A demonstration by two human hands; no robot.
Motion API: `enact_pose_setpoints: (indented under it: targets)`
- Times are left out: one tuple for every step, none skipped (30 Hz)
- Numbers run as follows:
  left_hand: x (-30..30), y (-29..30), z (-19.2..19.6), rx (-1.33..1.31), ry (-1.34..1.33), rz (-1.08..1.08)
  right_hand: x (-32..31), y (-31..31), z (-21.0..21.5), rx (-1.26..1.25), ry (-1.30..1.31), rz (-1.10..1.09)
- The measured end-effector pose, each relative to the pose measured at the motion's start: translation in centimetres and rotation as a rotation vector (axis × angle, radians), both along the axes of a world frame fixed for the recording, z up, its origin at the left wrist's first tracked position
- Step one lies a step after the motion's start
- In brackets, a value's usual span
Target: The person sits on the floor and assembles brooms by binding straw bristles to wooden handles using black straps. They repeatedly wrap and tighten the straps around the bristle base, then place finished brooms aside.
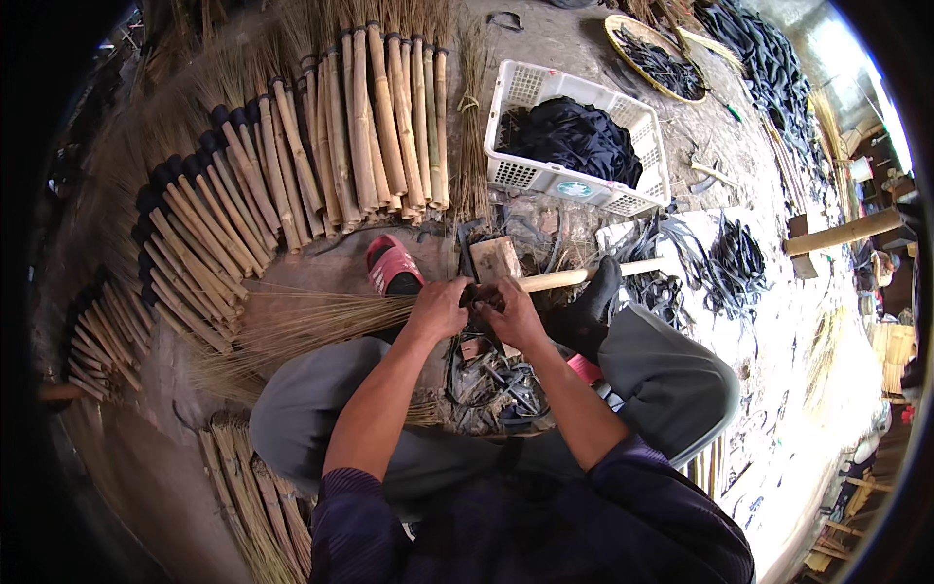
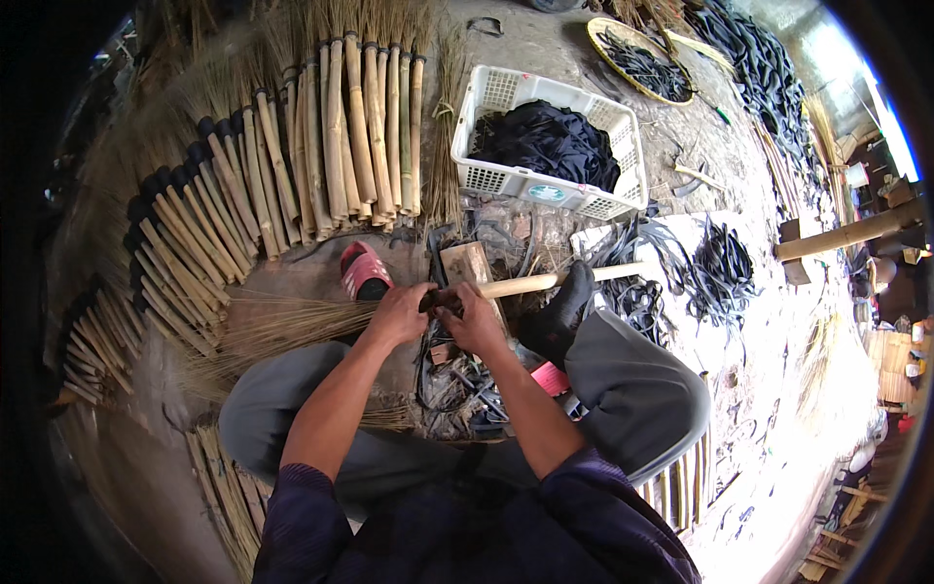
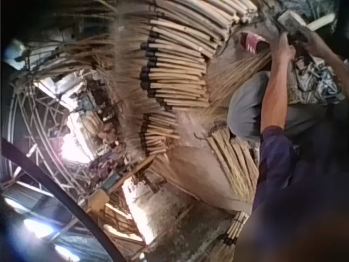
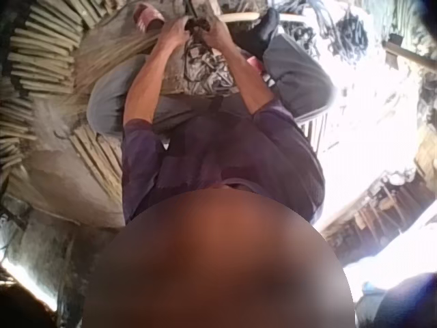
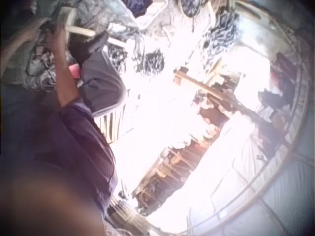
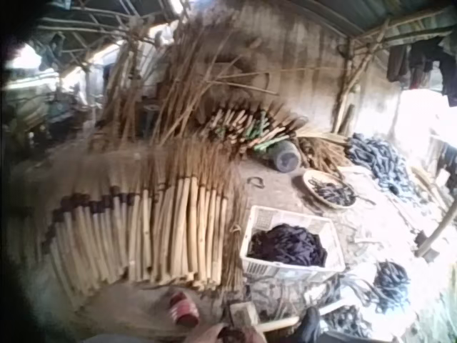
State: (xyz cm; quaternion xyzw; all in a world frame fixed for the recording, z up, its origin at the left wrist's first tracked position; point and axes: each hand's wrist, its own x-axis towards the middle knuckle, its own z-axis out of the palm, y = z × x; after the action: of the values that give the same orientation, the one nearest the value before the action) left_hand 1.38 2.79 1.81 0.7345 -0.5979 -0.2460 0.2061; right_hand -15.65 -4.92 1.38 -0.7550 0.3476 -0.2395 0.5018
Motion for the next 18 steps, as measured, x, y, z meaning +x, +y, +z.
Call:
enact_pose_setpoints:
  targets:
    - [0.1, -0.1, 0.0, 0.012, 0.008, -0.004, -0.1, 0.1, -0.2, 0.062, -0.032, -0.038]
    - [0.2, -0.1, 0.0, 0.035, 0.015, -0.008, -0.1, 0.1, -0.3, 0.022, 0.014, -0.013]
    - [0.2, -0.3, 0.0, 0.074, 0.022, -0.017, -0.2, 0.1, -0.3, 0.008, 0.055, 0.015]
    - [0.3, -0.3, -0.1, 0.073, 0.032, -0.007, -0.2, -0.1, -0.3, -0.007, 0.101, 0.02]
    - [0.3, -0.4, -0.1, 0.09, 0.042, 0.001, -0.2, -0.2, -0.3, -0.007, 0.11, 0.038]
    - [0.2, -0.4, -0.2, 0.111, 0.053, 0.005, -0.2, -0.4, -0.1, -0.008, 0.125, 0.035]
    - [0.2, -0.4, -0.3, 0.102, 0.05, 0.001, -0.2, -0.6, 0.0, 0.015, 0.157, 0.059]
    - [0.1, -0.3, -0.4, 0.099, 0.046, -0.006, -0.2, -0.8, 0.1, -0.031, 0.136, 0.073]
    - [0.1, -0.2, -0.5, 0.08, 0.046, 0.004, -0.3, -1.0, 0.2, -0.052, 0.134, 0.115]
    - [0.2, -0.3, -0.7, 0.09, 0.033, -0.016, -0.3, -1.1, 0.3, -0.061, 0.145, 0.153]
    - [0.4, -0.4, -0.9, 0.08, 0.023, -0.016, -0.2, -1.2, 0.3, -0.186, 0.177, 0.17]
    - [0.7, -0.5, -1.1, 0.075, 0.018, -0.029, -0.2, -1.2, 0.2, -0.3, 0.218, 0.183]
    - [1.2, -0.9, -1.4, 0.117, 0.125, 0.001, -0.1, -1.1, 0.1, -0.416, 0.242, 0.183]
    - [2.0, -1.7, -1.7, 0.162, 0.239, 0.019, 0.0, -1.0, -0.1, -0.475, 0.216, 0.155]
    - [2.6, -2.5, -2.1, 0.24, 0.362, 0.042, 0.1, -0.7, -0.4, -0.53, 0.178, 0.118]
    - [3.3, -3.6, -2.6, 0.314, 0.369, 0.041, 0.2, -0.4, -0.6, -0.566, 0.133, 0.088]
    - [3.8, -5.0, -3.1, 0.416, 0.379, 0.042, 0.3, -0.1, -0.9, -0.543, 0.159, 0.065]
    - [4.3, -6.1, -3.6, 0.495, 0.357, 0.072, 0.4, 0.2, -1.2, -0.552, 0.156, 0.028]
